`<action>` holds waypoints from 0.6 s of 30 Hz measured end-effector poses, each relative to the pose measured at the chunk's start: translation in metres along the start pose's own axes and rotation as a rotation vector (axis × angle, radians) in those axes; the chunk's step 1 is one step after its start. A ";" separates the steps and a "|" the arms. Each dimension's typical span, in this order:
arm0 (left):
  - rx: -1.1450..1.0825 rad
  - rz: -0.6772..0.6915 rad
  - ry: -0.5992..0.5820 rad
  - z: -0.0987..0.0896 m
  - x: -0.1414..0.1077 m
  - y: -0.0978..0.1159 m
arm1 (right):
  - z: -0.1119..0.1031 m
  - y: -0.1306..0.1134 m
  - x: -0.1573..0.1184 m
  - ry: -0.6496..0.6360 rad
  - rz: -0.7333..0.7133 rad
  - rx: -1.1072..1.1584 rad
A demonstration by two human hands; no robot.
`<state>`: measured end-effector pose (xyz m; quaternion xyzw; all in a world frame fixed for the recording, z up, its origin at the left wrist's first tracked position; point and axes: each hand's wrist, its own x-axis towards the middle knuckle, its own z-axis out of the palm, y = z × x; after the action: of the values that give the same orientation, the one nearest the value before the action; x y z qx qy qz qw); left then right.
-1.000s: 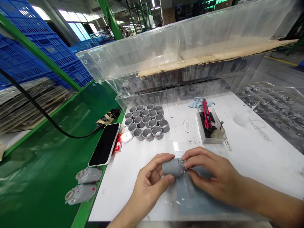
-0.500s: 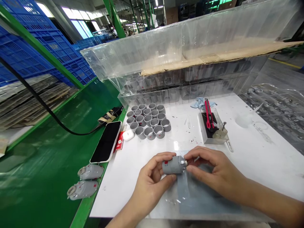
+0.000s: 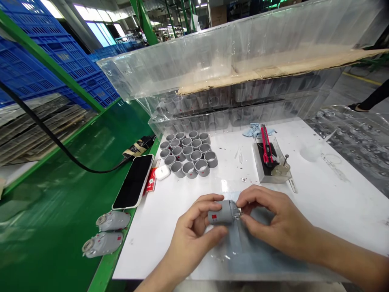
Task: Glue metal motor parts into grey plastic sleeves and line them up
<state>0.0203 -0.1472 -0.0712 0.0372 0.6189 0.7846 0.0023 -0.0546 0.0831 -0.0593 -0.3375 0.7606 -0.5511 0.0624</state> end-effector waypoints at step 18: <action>0.031 -0.037 -0.042 -0.003 0.002 0.004 | 0.001 0.001 0.000 0.026 -0.090 -0.021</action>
<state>0.0183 -0.1508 -0.0675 0.0423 0.6314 0.7738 0.0291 -0.0546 0.0818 -0.0602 -0.3649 0.7511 -0.5496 0.0241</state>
